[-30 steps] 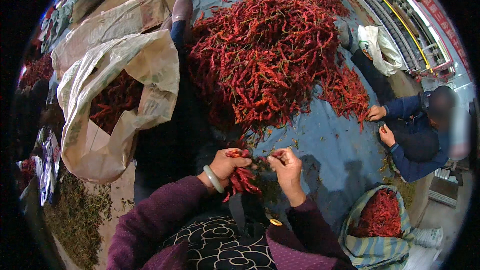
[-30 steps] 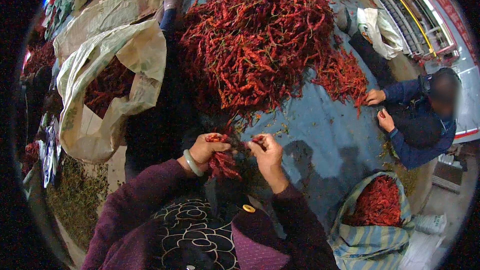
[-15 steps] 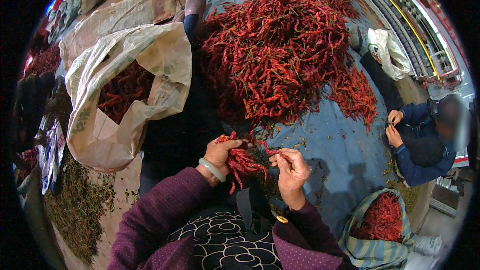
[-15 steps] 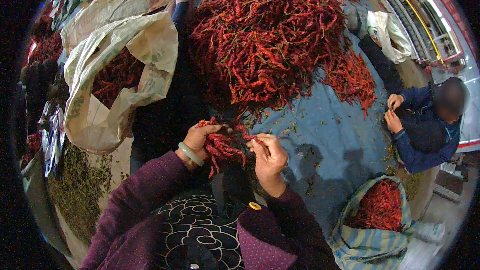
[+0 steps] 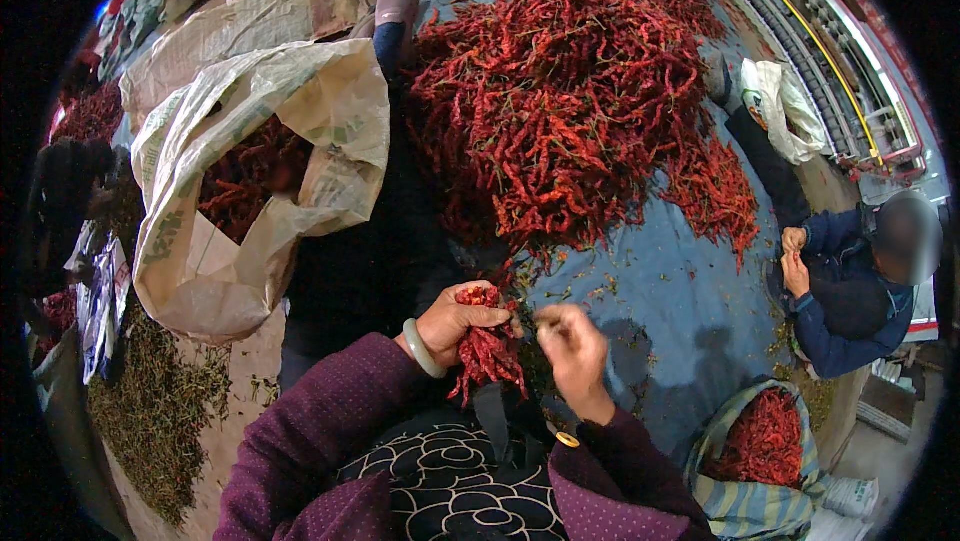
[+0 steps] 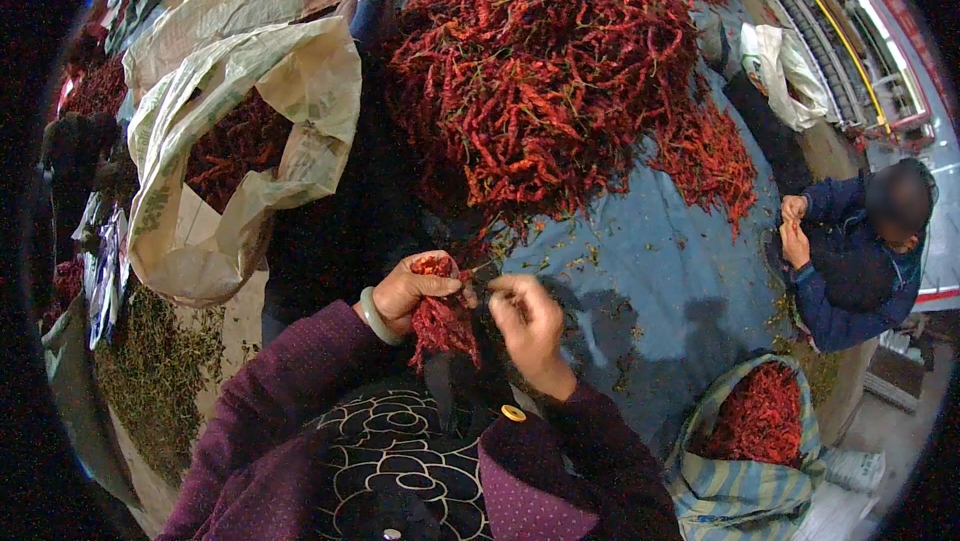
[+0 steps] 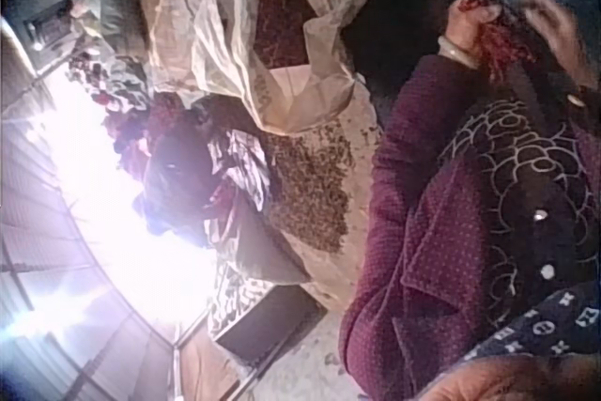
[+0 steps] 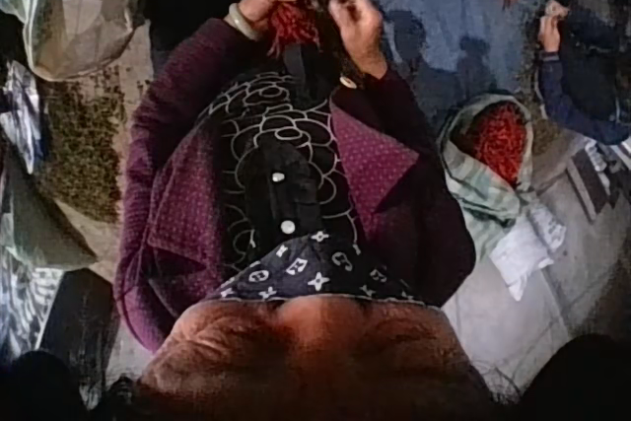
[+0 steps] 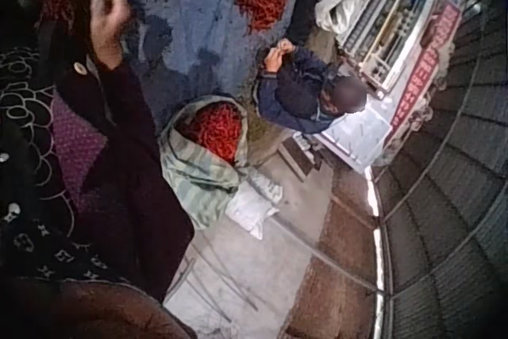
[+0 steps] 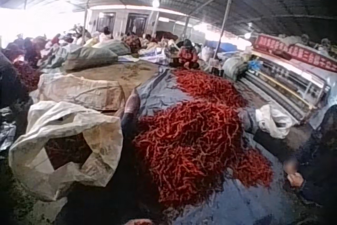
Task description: The person sits on the ground and removes stems from dried red chili peppers by hand. The person picks peppers from a large pile, pulls off the stems, and places the de-stemmed peppers into a nearby sack.
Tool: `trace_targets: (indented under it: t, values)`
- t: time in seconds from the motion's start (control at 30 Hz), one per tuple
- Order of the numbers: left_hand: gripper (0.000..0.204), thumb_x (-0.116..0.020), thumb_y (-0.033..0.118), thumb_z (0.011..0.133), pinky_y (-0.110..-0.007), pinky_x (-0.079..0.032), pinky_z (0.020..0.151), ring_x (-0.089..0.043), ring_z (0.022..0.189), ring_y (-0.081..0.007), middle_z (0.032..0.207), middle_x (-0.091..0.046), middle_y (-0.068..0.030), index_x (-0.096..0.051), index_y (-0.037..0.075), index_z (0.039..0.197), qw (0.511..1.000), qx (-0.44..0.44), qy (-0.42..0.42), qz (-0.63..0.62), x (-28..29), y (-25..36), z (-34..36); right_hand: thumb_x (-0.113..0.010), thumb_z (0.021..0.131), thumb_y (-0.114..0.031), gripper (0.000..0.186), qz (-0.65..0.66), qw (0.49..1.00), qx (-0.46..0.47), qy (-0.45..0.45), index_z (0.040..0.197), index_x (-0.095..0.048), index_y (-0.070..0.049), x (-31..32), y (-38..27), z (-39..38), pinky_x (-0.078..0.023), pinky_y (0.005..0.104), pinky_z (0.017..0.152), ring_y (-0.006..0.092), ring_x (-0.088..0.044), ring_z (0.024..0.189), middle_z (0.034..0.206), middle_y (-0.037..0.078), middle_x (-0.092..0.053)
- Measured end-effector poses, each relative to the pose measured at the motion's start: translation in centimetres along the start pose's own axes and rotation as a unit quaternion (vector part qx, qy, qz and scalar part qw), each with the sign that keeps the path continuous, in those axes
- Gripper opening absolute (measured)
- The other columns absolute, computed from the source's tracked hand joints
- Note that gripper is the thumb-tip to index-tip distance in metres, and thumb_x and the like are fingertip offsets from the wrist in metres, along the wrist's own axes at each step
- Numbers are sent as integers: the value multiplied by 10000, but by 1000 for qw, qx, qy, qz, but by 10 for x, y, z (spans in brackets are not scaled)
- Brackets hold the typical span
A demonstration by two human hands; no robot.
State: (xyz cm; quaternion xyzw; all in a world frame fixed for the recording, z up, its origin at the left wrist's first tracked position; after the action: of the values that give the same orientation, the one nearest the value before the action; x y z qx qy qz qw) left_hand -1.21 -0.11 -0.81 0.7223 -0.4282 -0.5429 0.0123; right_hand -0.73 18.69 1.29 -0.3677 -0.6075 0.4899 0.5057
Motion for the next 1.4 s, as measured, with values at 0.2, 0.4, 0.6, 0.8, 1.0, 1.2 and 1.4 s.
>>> trace_targets:
  t: [0.2, 0.4, 0.6, 0.8, 1.0, 1.2, 1.4]
  values:
    - [132, -610, -22, 790, -342, -529, 714, -641, 757, -233, 828, -638, -122, -555, 9, 906, 1000, 4, -18, -19, -6, -13, 1, -646, 831, -99, 142, 329, 933, -143, 31, 905, -585, 5, -16, 17, 18, -411, 222, 564, 63, -466, 621, 764, 19, -565]
    - [108, -625, 9, 794, -307, -516, 710, -637, 718, -201, 809, -650, -100, -615, -8, 900, 998, 39, 1, 44, 0, -31, -2, -633, 833, -84, 113, 77, 995, 5, 64, 808, -562, 1, -22, 15, -3, -443, 274, 528, 99, -506, 568, 704, 21, -569]
    - [109, -635, 24, 799, -266, -496, 682, -619, 712, -136, 811, -661, -68, -656, -8, 901, 990, 78, 7, 119, -4, -39, 1, -618, 851, -137, 168, 110, 986, -110, 58, 806, -505, -22, -19, 30, -20, -416, 244, 524, 73, -479, 578, 694, 5, -542]
    - [111, -649, 20, 787, -265, -497, 667, -618, 703, -138, 809, -661, -73, -650, -15, 892, 980, 124, -29, 150, -2, -34, 2, -579, 874, -124, 125, 304, 907, -292, -11, 818, -501, -44, -17, 19, -15, -376, 220, 500, 63, -437, 560, 703, 7, -516]
    - [121, -695, 23, 737, -279, -493, 644, -611, 668, -159, 740, -638, -83, -621, -17, 825, 982, 114, -101, 110, 7, -18, -1, -567, 883, -114, 95, 433, 822, -334, -158, 842, -538, -33, 17, 35, 8, -363, 237, 502, 85, -462, 597, 714, 18, -518]
    - [157, -675, -12, 723, -308, -503, 707, -627, 721, -202, 785, -643, -116, -603, -21, 862, 988, 88, -116, 47, 9, -13, -3, -609, 849, -123, 157, -230, 965, 100, -71, 841, -629, 32, 28, 49, 36, -421, 274, 602, 113, -520, 696, 754, 30, -577]
    - [155, -616, -56, 755, -332, -535, 675, -647, 708, -230, 805, -643, -145, -554, -19, 892, 997, 61, -51, 10, 6, -13, -4, -628, 827, -65, 137, 71, 993, -25, -94, 929, -639, 26, -5, 4, 14, -414, 208, 582, 63, -505, 665, 806, 22, -579]
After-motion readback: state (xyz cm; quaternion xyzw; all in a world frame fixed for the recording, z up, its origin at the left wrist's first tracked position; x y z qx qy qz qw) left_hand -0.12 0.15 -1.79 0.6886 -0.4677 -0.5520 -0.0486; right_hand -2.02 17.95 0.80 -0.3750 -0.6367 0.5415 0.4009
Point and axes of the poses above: each hand's wrist, its own z-axis towards the middle knuckle, its own x-axis out of the back of the hand, y = z × x, the point moved 1 cm from there along z, towards the middle knuckle
